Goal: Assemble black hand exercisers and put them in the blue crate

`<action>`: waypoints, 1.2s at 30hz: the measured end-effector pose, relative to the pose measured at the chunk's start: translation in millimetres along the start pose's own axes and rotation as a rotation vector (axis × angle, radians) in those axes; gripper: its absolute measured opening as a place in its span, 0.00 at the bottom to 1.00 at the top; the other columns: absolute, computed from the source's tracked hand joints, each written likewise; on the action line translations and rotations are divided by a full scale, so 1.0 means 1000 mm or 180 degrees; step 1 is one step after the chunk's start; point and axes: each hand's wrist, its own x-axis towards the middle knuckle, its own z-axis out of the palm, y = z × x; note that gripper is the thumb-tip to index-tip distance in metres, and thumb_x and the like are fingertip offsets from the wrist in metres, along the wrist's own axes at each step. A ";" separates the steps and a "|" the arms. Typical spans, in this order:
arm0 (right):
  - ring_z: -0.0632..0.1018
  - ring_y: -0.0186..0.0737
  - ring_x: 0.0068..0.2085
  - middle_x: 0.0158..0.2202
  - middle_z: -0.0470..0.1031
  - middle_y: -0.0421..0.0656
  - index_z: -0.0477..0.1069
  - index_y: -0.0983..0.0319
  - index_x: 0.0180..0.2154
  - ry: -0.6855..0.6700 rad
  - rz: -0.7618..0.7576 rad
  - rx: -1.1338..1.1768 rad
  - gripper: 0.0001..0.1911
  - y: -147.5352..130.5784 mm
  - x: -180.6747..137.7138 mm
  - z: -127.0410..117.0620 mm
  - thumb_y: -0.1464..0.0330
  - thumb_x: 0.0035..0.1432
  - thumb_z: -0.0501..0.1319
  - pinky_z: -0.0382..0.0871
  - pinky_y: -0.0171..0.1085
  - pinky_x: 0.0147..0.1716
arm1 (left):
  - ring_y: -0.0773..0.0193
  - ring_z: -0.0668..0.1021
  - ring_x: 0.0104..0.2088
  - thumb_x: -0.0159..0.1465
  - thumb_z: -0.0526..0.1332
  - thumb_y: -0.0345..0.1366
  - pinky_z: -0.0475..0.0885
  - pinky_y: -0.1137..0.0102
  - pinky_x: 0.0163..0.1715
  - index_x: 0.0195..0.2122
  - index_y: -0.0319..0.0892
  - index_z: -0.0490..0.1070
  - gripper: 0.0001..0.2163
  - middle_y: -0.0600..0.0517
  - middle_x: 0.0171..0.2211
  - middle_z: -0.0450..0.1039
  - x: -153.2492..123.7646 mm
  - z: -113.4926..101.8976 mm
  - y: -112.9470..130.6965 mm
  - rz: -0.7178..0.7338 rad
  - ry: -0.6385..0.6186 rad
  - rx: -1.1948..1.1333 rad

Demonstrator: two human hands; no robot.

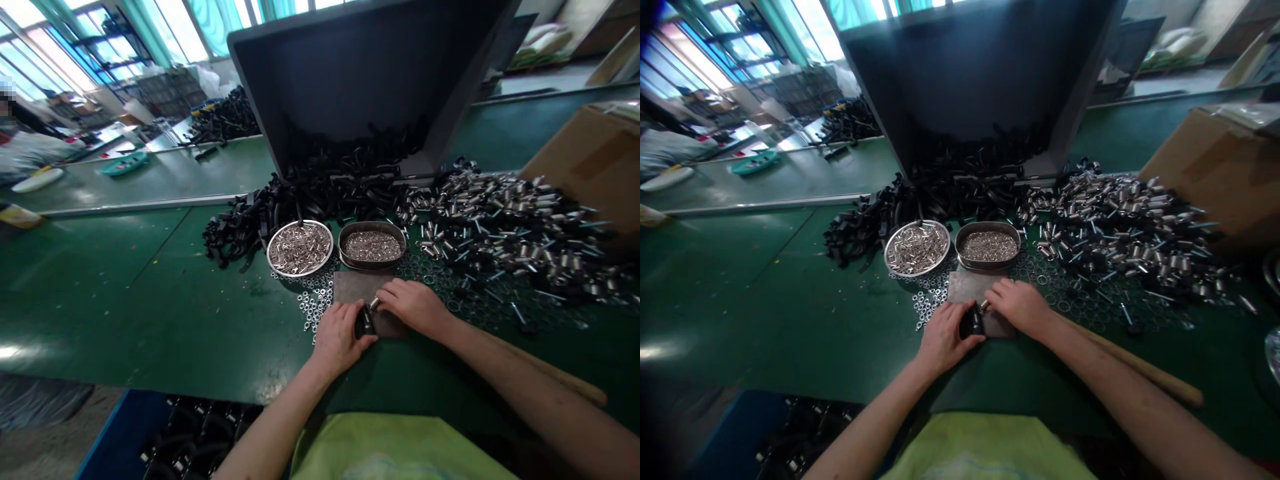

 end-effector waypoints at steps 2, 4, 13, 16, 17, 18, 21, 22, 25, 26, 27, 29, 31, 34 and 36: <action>0.71 0.43 0.37 0.35 0.73 0.45 0.69 0.60 0.37 0.0003 0.0563 0.0055 0.07 0.006 -0.028 -0.006 0.64 0.60 0.57 0.60 0.38 0.31 | 0.53 0.71 0.44 0.51 0.69 0.45 0.68 0.58 0.45 0.49 0.42 0.65 0.27 0.47 0.43 0.72 -0.001 0.002 0.000 -0.0167 0.0092 -0.0035; 0.71 0.45 0.38 0.36 0.72 0.46 0.68 0.60 0.38 -0.0033 0.1099 0.0057 0.10 0.014 -0.062 -0.004 0.61 0.60 0.56 0.63 0.38 0.30 | 0.53 0.71 0.44 0.48 0.70 0.44 0.69 0.59 0.43 0.45 0.42 0.67 0.26 0.47 0.42 0.71 0.001 0.003 -0.001 -0.0307 0.0134 -0.0038; 0.75 0.47 0.30 0.31 0.74 0.49 0.67 0.62 0.36 -0.0308 0.2007 -0.0267 0.13 0.010 -0.101 -0.007 0.61 0.63 0.49 0.64 0.42 0.27 | 0.54 0.71 0.43 0.44 0.71 0.46 0.69 0.60 0.43 0.41 0.42 0.69 0.25 0.48 0.40 0.69 0.007 -0.002 0.000 -0.0437 0.0070 0.0038; 0.78 0.45 0.30 0.34 0.77 0.46 0.66 0.59 0.45 -0.0061 0.1916 0.0588 0.16 -0.007 -0.072 -0.030 0.62 0.65 0.45 0.66 0.40 0.26 | 0.54 0.71 0.43 0.44 0.72 0.46 0.69 0.60 0.43 0.41 0.43 0.69 0.25 0.48 0.40 0.70 0.007 -0.002 0.001 -0.0459 0.0063 0.0042; 0.79 0.44 0.33 0.36 0.78 0.46 0.65 0.59 0.49 0.0086 0.1802 0.0898 0.17 -0.013 -0.064 -0.034 0.64 0.66 0.43 0.68 0.39 0.28 | 0.54 0.71 0.43 0.44 0.71 0.46 0.69 0.60 0.43 0.41 0.43 0.69 0.24 0.49 0.40 0.70 0.007 -0.002 0.001 -0.0459 0.0070 0.0041; 0.79 0.43 0.36 0.40 0.78 0.47 0.63 0.58 0.52 0.0202 0.1651 0.1126 0.18 -0.019 -0.056 -0.037 0.65 0.66 0.43 0.70 0.39 0.31 | 0.54 0.72 0.43 0.44 0.71 0.46 0.69 0.60 0.43 0.41 0.43 0.69 0.24 0.49 0.40 0.70 0.007 -0.001 0.000 -0.0456 0.0080 0.0037; 0.80 0.44 0.39 0.44 0.78 0.47 0.65 0.58 0.51 0.0162 0.1272 0.1199 0.18 -0.030 -0.043 -0.035 0.67 0.64 0.45 0.72 0.40 0.35 | 0.54 0.72 0.43 0.44 0.72 0.46 0.69 0.60 0.43 0.40 0.42 0.69 0.25 0.48 0.39 0.70 0.007 0.000 -0.001 -0.0428 0.0115 0.0036; 0.80 0.44 0.38 0.44 0.78 0.46 0.67 0.57 0.50 0.0070 0.1187 0.1137 0.16 -0.032 -0.041 -0.035 0.67 0.63 0.47 0.72 0.41 0.34 | 0.54 0.72 0.42 0.44 0.72 0.46 0.69 0.60 0.43 0.40 0.42 0.70 0.25 0.48 0.39 0.70 0.007 0.000 -0.001 -0.0422 0.0124 0.0039; 0.80 0.41 0.35 0.42 0.79 0.44 0.67 0.57 0.49 0.0199 0.1157 0.1154 0.15 -0.035 -0.038 -0.043 0.68 0.63 0.48 0.73 0.38 0.32 | 0.54 0.72 0.42 0.43 0.72 0.46 0.69 0.59 0.43 0.40 0.41 0.70 0.25 0.48 0.39 0.70 0.007 0.001 -0.001 -0.0427 0.0111 0.0049; 0.80 0.40 0.34 0.41 0.79 0.44 0.66 0.58 0.49 0.0435 0.1208 0.1212 0.15 -0.036 -0.038 -0.047 0.69 0.64 0.47 0.73 0.37 0.31 | 0.54 0.72 0.43 0.43 0.72 0.46 0.69 0.59 0.44 0.40 0.41 0.70 0.25 0.48 0.39 0.70 0.007 0.001 -0.001 -0.0434 0.0104 0.0049; 0.80 0.39 0.33 0.38 0.79 0.45 0.65 0.59 0.49 0.0713 0.1258 0.1241 0.15 -0.037 -0.039 -0.050 0.69 0.64 0.46 0.72 0.36 0.31 | 0.54 0.71 0.43 0.43 0.72 0.46 0.69 0.59 0.44 0.41 0.41 0.70 0.25 0.48 0.40 0.70 0.006 0.001 -0.001 -0.0443 0.0107 0.0049; 0.79 0.39 0.31 0.34 0.79 0.45 0.66 0.61 0.48 0.0974 0.1283 0.1163 0.15 -0.039 -0.039 -0.049 0.69 0.64 0.45 0.72 0.35 0.29 | 0.54 0.71 0.44 0.43 0.72 0.46 0.69 0.60 0.45 0.41 0.41 0.70 0.26 0.48 0.40 0.70 0.007 0.001 -0.001 -0.0456 0.0121 0.0048; 0.79 0.40 0.29 0.32 0.79 0.45 0.68 0.60 0.46 0.0582 0.1231 0.0979 0.15 -0.039 -0.041 -0.040 0.68 0.64 0.45 0.71 0.36 0.27 | 0.54 0.71 0.43 0.43 0.72 0.46 0.69 0.60 0.44 0.41 0.41 0.70 0.25 0.48 0.40 0.70 0.007 0.001 0.000 -0.0471 0.0128 0.0049; 0.80 0.41 0.30 0.37 0.80 0.43 0.68 0.58 0.49 -0.0241 0.1349 0.0754 0.17 -0.033 -0.048 -0.021 0.67 0.65 0.46 0.71 0.37 0.26 | 0.54 0.71 0.43 0.43 0.72 0.45 0.69 0.60 0.44 0.40 0.42 0.69 0.25 0.48 0.40 0.70 0.006 0.001 0.001 -0.0483 0.0109 0.0041; 0.80 0.42 0.35 0.43 0.79 0.44 0.66 0.59 0.52 -0.0169 0.1486 0.0534 0.18 -0.027 -0.060 -0.012 0.66 0.66 0.45 0.71 0.38 0.29 | 0.53 0.71 0.43 0.43 0.72 0.45 0.69 0.59 0.44 0.40 0.42 0.69 0.25 0.48 0.40 0.70 0.006 0.001 0.002 -0.0504 0.0110 0.0040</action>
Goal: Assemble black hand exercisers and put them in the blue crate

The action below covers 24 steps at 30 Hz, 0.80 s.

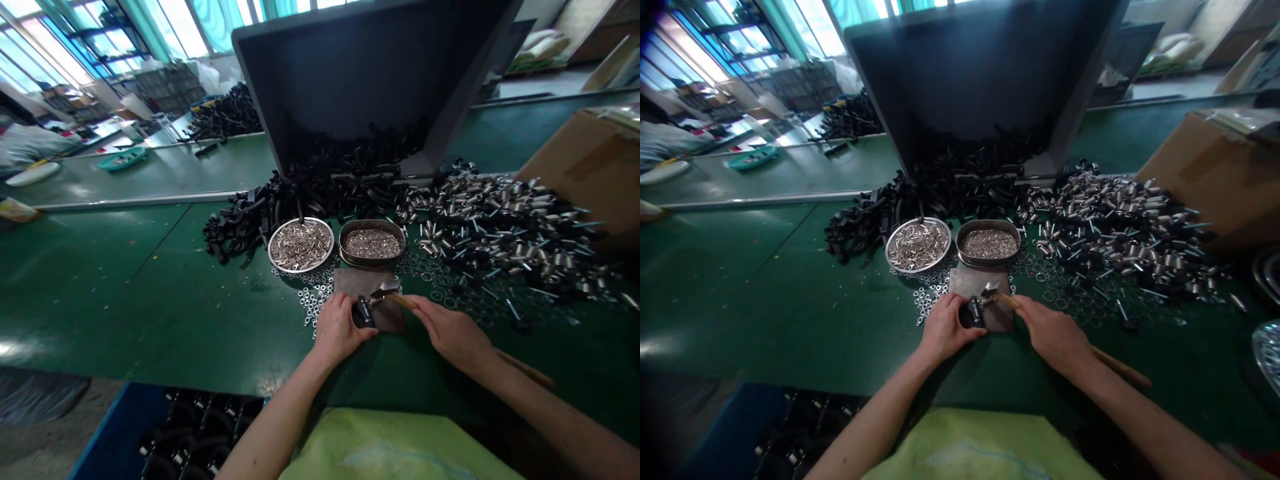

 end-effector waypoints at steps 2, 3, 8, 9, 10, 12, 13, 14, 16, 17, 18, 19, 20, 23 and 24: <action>0.80 0.43 0.37 0.45 0.78 0.46 0.67 0.60 0.53 0.0351 0.0095 -0.0327 0.19 0.016 -0.011 0.005 0.65 0.66 0.46 0.70 0.38 0.29 | 0.52 0.71 0.43 0.43 0.72 0.45 0.68 0.59 0.44 0.41 0.41 0.69 0.25 0.47 0.40 0.70 0.000 0.000 0.001 -0.0070 0.0028 -0.0057; 0.79 0.44 0.37 0.43 0.78 0.47 0.68 0.62 0.52 0.0485 0.0142 -0.0535 0.19 0.025 -0.017 0.007 0.65 0.66 0.46 0.69 0.38 0.28 | 0.52 0.72 0.43 0.44 0.72 0.45 0.68 0.58 0.44 0.41 0.40 0.68 0.26 0.46 0.40 0.71 0.000 0.000 0.001 -0.0156 0.0063 -0.0141; 0.77 0.52 0.37 0.36 0.77 0.52 0.72 0.66 0.47 0.0751 0.0185 -0.0927 0.20 0.042 -0.026 0.013 0.62 0.63 0.49 0.69 0.46 0.31 | 0.56 0.74 0.42 0.47 0.71 0.46 0.68 0.61 0.43 0.45 0.40 0.65 0.27 0.47 0.41 0.72 -0.003 -0.004 0.010 -0.0882 0.0412 -0.1340; 0.76 0.53 0.40 0.38 0.76 0.53 0.71 0.66 0.48 0.0832 0.0144 -0.0650 0.21 0.035 -0.021 0.013 0.61 0.63 0.49 0.70 0.47 0.35 | 0.57 0.74 0.42 0.46 0.71 0.46 0.69 0.62 0.43 0.45 0.41 0.65 0.28 0.47 0.41 0.72 -0.004 -0.005 0.014 -0.0966 0.0466 -0.1616; 0.76 0.52 0.42 0.40 0.76 0.53 0.69 0.65 0.50 0.0877 0.0106 -0.0240 0.21 0.025 -0.014 0.012 0.61 0.63 0.49 0.70 0.47 0.37 | 0.57 0.74 0.42 0.46 0.71 0.46 0.69 0.63 0.42 0.46 0.41 0.65 0.29 0.47 0.42 0.72 -0.006 -0.006 0.019 -0.1004 0.0511 -0.1838; 0.77 0.46 0.44 0.45 0.76 0.51 0.63 0.63 0.55 0.0794 0.0017 0.0704 0.22 -0.003 0.002 0.008 0.61 0.63 0.48 0.72 0.43 0.40 | 0.58 0.75 0.41 0.46 0.72 0.44 0.69 0.64 0.42 0.46 0.41 0.65 0.29 0.47 0.42 0.72 -0.009 -0.007 0.030 -0.0884 0.0519 -0.2079; 0.78 0.43 0.44 0.46 0.76 0.49 0.62 0.62 0.56 0.0717 -0.0012 0.1079 0.22 -0.017 0.011 0.006 0.61 0.63 0.49 0.73 0.41 0.41 | 0.58 0.75 0.41 0.47 0.71 0.43 0.70 0.65 0.41 0.46 0.40 0.66 0.28 0.47 0.42 0.72 -0.009 -0.009 0.033 -0.0708 0.0438 -0.2088; 0.78 0.42 0.44 0.46 0.76 0.47 0.63 0.61 0.55 0.0669 -0.0021 0.1324 0.21 -0.029 0.019 0.004 0.61 0.63 0.49 0.73 0.39 0.42 | 0.58 0.75 0.41 0.48 0.71 0.41 0.70 0.65 0.41 0.46 0.41 0.67 0.25 0.47 0.42 0.73 -0.008 -0.012 0.033 -0.0465 0.0296 -0.2046; 0.78 0.42 0.45 0.45 0.77 0.46 0.69 0.60 0.49 0.0690 -0.0014 0.1487 0.18 -0.042 0.035 0.002 0.61 0.63 0.49 0.72 0.39 0.44 | 0.59 0.75 0.40 0.52 0.68 0.39 0.70 0.66 0.41 0.43 0.42 0.71 0.18 0.48 0.40 0.74 0.002 -0.023 0.024 0.0015 0.0056 -0.1849; 0.78 0.42 0.45 0.44 0.78 0.45 0.71 0.59 0.46 0.0718 -0.0007 0.1467 0.17 -0.043 0.041 0.001 0.61 0.62 0.49 0.72 0.39 0.44 | 0.60 0.76 0.40 0.55 0.66 0.38 0.70 0.67 0.41 0.42 0.42 0.72 0.14 0.49 0.40 0.75 0.011 -0.032 0.014 0.0149 0.0050 -0.1684; 0.79 0.43 0.44 0.43 0.78 0.44 0.73 0.58 0.44 0.0709 -0.0017 0.1412 0.17 -0.041 0.045 0.002 0.60 0.62 0.50 0.73 0.39 0.43 | 0.61 0.76 0.41 0.57 0.64 0.37 0.70 0.68 0.42 0.41 0.42 0.73 0.11 0.50 0.40 0.76 0.024 -0.044 0.000 0.0137 0.0182 -0.1456; 0.79 0.43 0.43 0.42 0.79 0.43 0.74 0.58 0.43 0.0671 -0.0046 0.1325 0.17 -0.037 0.049 0.003 0.60 0.62 0.50 0.73 0.39 0.42 | 0.62 0.76 0.41 0.60 0.61 0.36 0.70 0.69 0.42 0.42 0.42 0.72 0.10 0.49 0.41 0.76 0.039 -0.057 -0.017 -0.0012 0.0439 -0.1189; 0.80 0.43 0.41 0.41 0.79 0.43 0.74 0.57 0.42 0.0639 -0.0077 0.1199 0.17 -0.031 0.051 0.006 0.59 0.61 0.51 0.74 0.39 0.40 | 0.63 0.76 0.41 0.61 0.60 0.36 0.70 0.71 0.42 0.42 0.42 0.72 0.09 0.50 0.42 0.75 0.057 -0.072 -0.036 -0.0280 0.0707 -0.0774; 0.81 0.44 0.37 0.39 0.80 0.40 0.76 0.55 0.39 0.0608 -0.0133 0.0755 0.16 -0.017 0.051 0.018 0.59 0.59 0.51 0.76 0.40 0.34 | 0.60 0.75 0.47 0.64 0.55 0.36 0.66 0.68 0.49 0.50 0.40 0.69 0.14 0.44 0.47 0.73 0.119 -0.118 -0.095 -0.1083 0.1177 0.0002; 0.81 0.44 0.35 0.38 0.81 0.39 0.76 0.54 0.38 0.0609 -0.0127 0.0632 0.16 -0.015 0.050 0.023 0.59 0.59 0.51 0.76 0.40 0.32 | 0.57 0.74 0.49 0.65 0.54 0.37 0.65 0.65 0.50 0.54 0.39 0.65 0.17 0.42 0.47 0.73 0.139 -0.132 -0.113 -0.1266 0.1248 0.0102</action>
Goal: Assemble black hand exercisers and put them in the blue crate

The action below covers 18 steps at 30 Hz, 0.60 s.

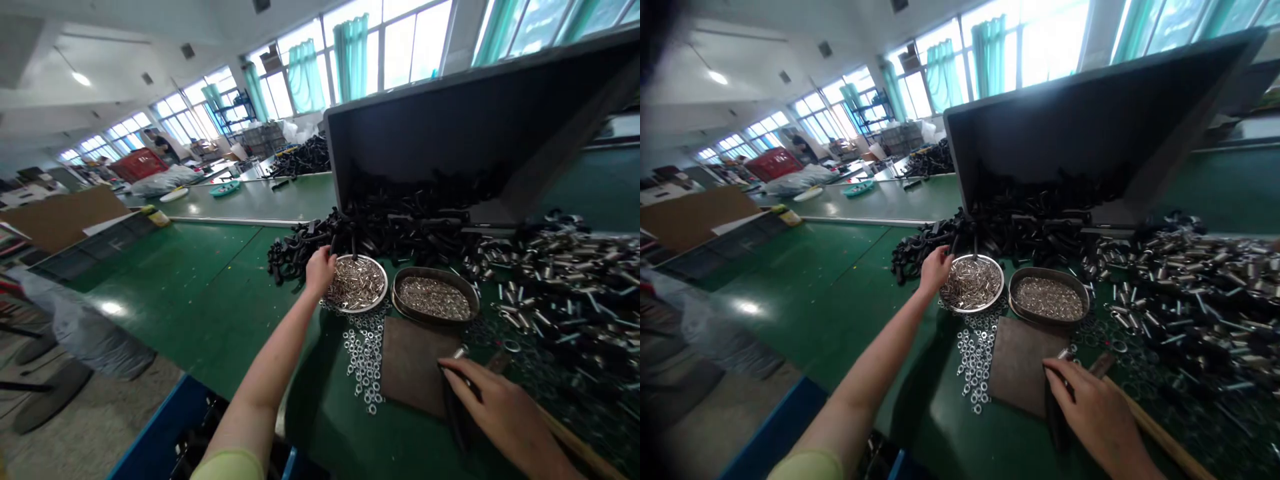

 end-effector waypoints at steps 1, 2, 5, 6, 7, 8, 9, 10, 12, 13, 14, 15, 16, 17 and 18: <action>0.81 0.44 0.34 0.37 0.81 0.38 0.76 0.54 0.38 -0.0019 -0.0006 -0.0092 0.16 0.002 -0.001 0.004 0.60 0.59 0.51 0.76 0.40 0.30 | 0.54 0.73 0.51 0.65 0.54 0.38 0.65 0.63 0.51 0.57 0.39 0.63 0.19 0.40 0.48 0.73 0.026 -0.001 -0.007 -0.0158 0.0041 0.0111; 0.81 0.44 0.33 0.37 0.81 0.38 0.76 0.53 0.38 -0.0052 -0.0015 -0.0154 0.16 0.003 -0.002 0.008 0.60 0.59 0.51 0.76 0.40 0.29 | 0.52 0.72 0.52 0.65 0.54 0.39 0.64 0.62 0.51 0.58 0.40 0.61 0.21 0.40 0.48 0.73 0.049 -0.002 -0.012 -0.0308 0.0035 0.0205; 0.81 0.43 0.30 0.34 0.81 0.36 0.76 0.53 0.37 -0.0137 -0.0058 -0.0212 0.16 0.004 -0.002 0.015 0.61 0.59 0.50 0.76 0.39 0.26 | 0.48 0.72 0.52 0.62 0.57 0.46 0.66 0.59 0.49 0.56 0.42 0.65 0.23 0.39 0.48 0.73 0.098 0.004 -0.023 -0.0709 -0.0123 0.0408; 0.81 0.43 0.30 0.34 0.81 0.36 0.76 0.54 0.37 -0.0168 -0.0078 -0.0196 0.16 0.005 -0.001 0.015 0.61 0.59 0.50 0.76 0.39 0.26 | 0.47 0.73 0.52 0.61 0.57 0.49 0.66 0.58 0.49 0.53 0.42 0.67 0.23 0.39 0.48 0.73 0.108 0.006 -0.026 -0.0817 -0.0177 0.0452; 0.81 0.42 0.30 0.34 0.81 0.36 0.76 0.54 0.37 -0.0183 -0.0089 -0.0181 0.16 0.005 -0.001 0.015 0.62 0.59 0.50 0.76 0.39 0.26 | 0.47 0.73 0.51 0.60 0.57 0.51 0.67 0.58 0.48 0.50 0.41 0.70 0.22 0.38 0.47 0.73 0.116 0.008 -0.028 -0.0911 -0.0215 0.0486; 0.82 0.42 0.31 0.34 0.81 0.36 0.76 0.54 0.37 -0.0191 -0.0092 -0.0164 0.16 0.006 0.000 0.015 0.62 0.59 0.50 0.77 0.38 0.27 | 0.48 0.74 0.50 0.61 0.56 0.52 0.67 0.57 0.48 0.47 0.40 0.71 0.22 0.39 0.47 0.73 0.121 0.009 -0.030 -0.0991 -0.0232 0.0510; 0.82 0.42 0.31 0.34 0.81 0.36 0.76 0.54 0.37 -0.0203 -0.0093 -0.0147 0.16 0.006 0.000 0.014 0.62 0.59 0.50 0.77 0.38 0.28 | 0.50 0.74 0.49 0.61 0.55 0.52 0.68 0.57 0.48 0.46 0.40 0.71 0.22 0.40 0.46 0.73 0.123 0.010 -0.032 -0.1057 -0.0230 0.0525; 0.82 0.41 0.31 0.35 0.81 0.36 0.76 0.54 0.37 -0.0211 -0.0087 -0.0135 0.16 0.007 0.000 0.014 0.62 0.59 0.50 0.77 0.37 0.28 | 0.53 0.75 0.47 0.62 0.54 0.52 0.68 0.57 0.47 0.45 0.39 0.71 0.22 0.41 0.46 0.73 0.123 0.009 -0.034 -0.1104 -0.0210 0.0528; 0.82 0.42 0.32 0.35 0.81 0.37 0.76 0.54 0.37 -0.0207 -0.0064 -0.0119 0.16 0.008 0.000 0.012 0.62 0.59 0.51 0.77 0.37 0.29 | 0.59 0.76 0.43 0.65 0.52 0.50 0.69 0.58 0.46 0.45 0.39 0.70 0.20 0.45 0.44 0.74 0.114 0.005 -0.040 -0.1136 -0.0122 0.0506; 0.82 0.43 0.33 0.35 0.81 0.37 0.76 0.54 0.37 -0.0203 -0.0051 -0.0103 0.15 0.008 0.000 0.011 0.61 0.59 0.51 0.77 0.38 0.29 | 0.60 0.76 0.42 0.65 0.51 0.49 0.70 0.60 0.45 0.45 0.39 0.70 0.19 0.46 0.42 0.74 0.106 0.002 -0.044 -0.1117 -0.0061 0.0484; 0.82 0.43 0.33 0.35 0.81 0.38 0.76 0.54 0.37 -0.0194 -0.0036 -0.0078 0.15 0.008 -0.001 0.010 0.61 0.59 0.51 0.77 0.38 0.29 | 0.61 0.77 0.40 0.66 0.51 0.47 0.70 0.62 0.43 0.45 0.41 0.70 0.17 0.48 0.41 0.75 0.095 -0.002 -0.047 -0.1081 0.0007 0.0460; 0.82 0.44 0.33 0.35 0.81 0.38 0.76 0.54 0.37 -0.0189 -0.0021 -0.0041 0.15 0.008 -0.001 0.009 0.60 0.59 0.51 0.77 0.39 0.29 | 0.61 0.77 0.39 0.66 0.51 0.45 0.70 0.65 0.42 0.45 0.42 0.70 0.16 0.48 0.39 0.76 0.083 -0.006 -0.050 -0.1033 0.0081 0.0436; 0.82 0.44 0.33 0.35 0.81 0.38 0.76 0.54 0.37 -0.0183 -0.0004 0.0012 0.16 0.007 -0.001 0.008 0.60 0.59 0.51 0.77 0.40 0.29 | 0.61 0.78 0.38 0.66 0.51 0.43 0.70 0.67 0.40 0.47 0.43 0.69 0.14 0.49 0.38 0.76 0.069 -0.010 -0.053 -0.0979 0.0160 0.0416; 0.82 0.45 0.33 0.35 0.81 0.38 0.76 0.53 0.37 -0.0179 0.0017 0.0075 0.16 0.006 0.000 0.006 0.59 0.59 0.51 0.77 0.40 0.29 | 0.61 0.78 0.37 0.66 0.52 0.42 0.69 0.68 0.39 0.49 0.45 0.67 0.14 0.50 0.37 0.76 0.054 -0.015 -0.056 -0.0923 0.0242 0.0401; 0.82 0.45 0.33 0.35 0.81 0.38 0.76 0.53 0.36 -0.0175 0.0036 0.0147 0.15 0.005 0.000 0.005 0.59 0.59 0.51 0.77 0.40 0.29 | 0.60 0.78 0.36 0.65 0.52 0.41 0.69 0.69 0.38 0.52 0.46 0.65 0.15 0.50 0.37 0.76 0.039 -0.019 -0.059 -0.0867 0.0324 0.0391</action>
